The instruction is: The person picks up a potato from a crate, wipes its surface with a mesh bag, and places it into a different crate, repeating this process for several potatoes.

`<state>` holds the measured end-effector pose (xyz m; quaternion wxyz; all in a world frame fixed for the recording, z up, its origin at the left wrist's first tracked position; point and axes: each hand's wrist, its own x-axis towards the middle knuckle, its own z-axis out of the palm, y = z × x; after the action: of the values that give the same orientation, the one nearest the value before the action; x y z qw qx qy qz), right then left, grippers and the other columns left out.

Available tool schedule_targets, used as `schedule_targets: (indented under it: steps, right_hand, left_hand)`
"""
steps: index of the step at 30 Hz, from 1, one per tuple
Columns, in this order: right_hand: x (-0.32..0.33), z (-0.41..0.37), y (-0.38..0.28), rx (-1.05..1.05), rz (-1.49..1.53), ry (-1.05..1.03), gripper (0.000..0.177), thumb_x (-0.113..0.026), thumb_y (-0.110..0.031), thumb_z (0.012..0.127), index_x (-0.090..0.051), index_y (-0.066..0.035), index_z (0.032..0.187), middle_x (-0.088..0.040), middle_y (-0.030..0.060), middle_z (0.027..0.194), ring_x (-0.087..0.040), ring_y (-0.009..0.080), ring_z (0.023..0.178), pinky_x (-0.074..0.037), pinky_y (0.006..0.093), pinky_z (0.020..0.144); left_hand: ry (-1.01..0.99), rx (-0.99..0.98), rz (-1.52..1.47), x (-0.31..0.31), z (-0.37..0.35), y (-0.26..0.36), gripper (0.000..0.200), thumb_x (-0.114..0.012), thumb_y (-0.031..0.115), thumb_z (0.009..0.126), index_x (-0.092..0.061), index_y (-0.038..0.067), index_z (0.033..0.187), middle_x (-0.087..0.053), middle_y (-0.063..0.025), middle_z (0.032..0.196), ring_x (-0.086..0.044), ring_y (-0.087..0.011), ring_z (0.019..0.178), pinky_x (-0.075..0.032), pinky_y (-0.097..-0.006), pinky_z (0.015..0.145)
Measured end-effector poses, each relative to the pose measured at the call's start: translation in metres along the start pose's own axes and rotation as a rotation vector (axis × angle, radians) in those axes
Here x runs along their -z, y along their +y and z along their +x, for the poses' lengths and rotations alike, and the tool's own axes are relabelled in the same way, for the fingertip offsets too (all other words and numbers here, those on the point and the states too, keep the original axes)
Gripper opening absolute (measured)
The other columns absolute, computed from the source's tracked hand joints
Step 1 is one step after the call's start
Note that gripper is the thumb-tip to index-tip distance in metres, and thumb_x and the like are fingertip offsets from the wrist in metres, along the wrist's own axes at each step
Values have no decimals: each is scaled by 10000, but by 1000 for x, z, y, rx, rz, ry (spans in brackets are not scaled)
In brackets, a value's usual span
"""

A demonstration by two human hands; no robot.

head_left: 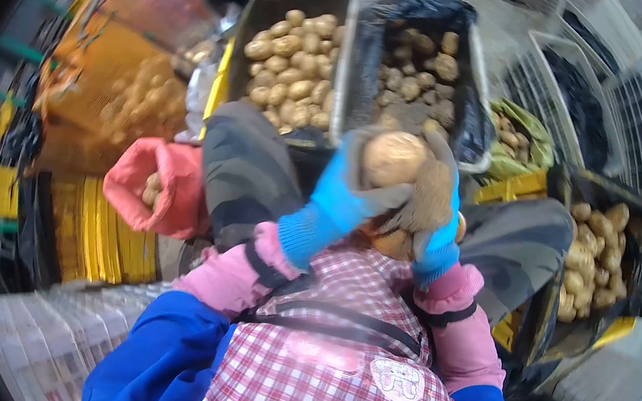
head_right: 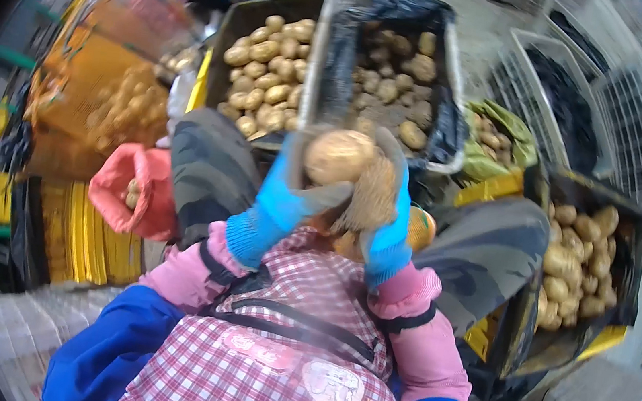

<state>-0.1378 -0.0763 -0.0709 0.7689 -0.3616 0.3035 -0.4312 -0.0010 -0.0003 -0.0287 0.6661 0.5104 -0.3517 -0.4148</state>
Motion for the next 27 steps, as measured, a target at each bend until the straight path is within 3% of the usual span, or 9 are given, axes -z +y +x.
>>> schedule_targets:
  steps: [3, 6, 8, 11, 13, 17, 21, 24, 27]
  right_hand:
    - [-9, 3, 12, 129, -149, -117, 456, -504, -208, 1013, -434, -33, 1428, -520, 147, 1379, -544, 278, 1238, -473, 414, 1062]
    - [-36, -8, -12, 84, 1, 48, 369, -504, -209, 1010, -531, 9, 1306, -638, 139, 1171, -641, 264, 1048, -546, 389, 926]
    - [5, 8, 6, 190, -279, -73, 422, -514, -261, 1005, -522, 8, 1330, -635, 147, 1172, -648, 265, 1021, -551, 366, 907]
    - [24, 6, 4, 214, -410, -162, 491, -540, -334, 991, -518, 11, 1340, -639, 131, 1128, -649, 231, 957, -556, 327, 844]
    - [9, 2, -16, 217, -419, -89, 619, -590, -462, 954, -513, 10, 1346, -641, 79, 1051, -634, 152, 874, -543, 277, 748]
    - [2, 7, -56, 252, -374, 31, 599, -627, -422, 936, -530, 14, 1335, -655, 69, 990, -640, 128, 796, -538, 258, 705]
    - [-2, 11, -111, 187, -505, -26, 581, -620, -422, 948, -548, 17, 1323, -661, 50, 971, -648, 120, 795, -539, 240, 713]
    - [10, 21, -144, -56, -585, 21, 537, -603, -405, 953, -585, 20, 1280, -669, 46, 999, -647, 120, 808, -541, 252, 731]
    - [26, 33, -144, -135, -554, -32, 461, -680, -310, 901, -620, 0, 1237, -690, 88, 1045, -665, 180, 885, -546, 307, 787]
  left_hand:
    - [3, 144, -57, -5, -14, -7, 660, -748, 189, 907, -355, 42, 1416, -568, -135, 1266, -575, -191, 1129, -520, -355, 949]
    - [-57, 208, -289, 15, -15, -2, 733, -792, 254, 855, -355, 3, 1387, -576, -143, 1235, -561, -177, 1105, -530, -323, 871]
    - [44, 267, -468, 34, -23, 16, 646, -786, 263, 847, -461, -27, 1323, -602, -158, 1215, -604, -188, 1094, -544, -310, 855]
    - [33, -140, 9, 120, -45, 49, 345, -641, 227, 947, -620, -25, 1181, -646, -124, 1168, -654, -176, 1012, -565, -307, 816]
    - [424, -190, 222, 175, -78, 70, 277, -487, 189, 1028, -654, 19, 1169, -663, -73, 1158, -657, -166, 970, -560, -313, 795]
    - [901, -100, 170, 348, -144, 55, 322, -529, 318, 1021, -641, 63, 1182, -692, -95, 1012, -681, -228, 903, -566, -341, 779]
    - [1068, 120, 25, 396, -164, 46, 331, -543, 331, 992, -602, 54, 1162, -674, -134, 1039, -686, -291, 965, -594, -415, 797]
    - [1022, -118, 247, 306, -69, 75, 455, -534, 207, 1010, -424, -13, 1392, -555, -208, 1338, -646, -317, 1089, -565, -389, 891]
    - [497, -73, 521, 154, 61, 101, 455, -537, 95, 985, -452, -50, 1408, -583, -182, 1291, -618, -229, 1111, -524, -332, 938]
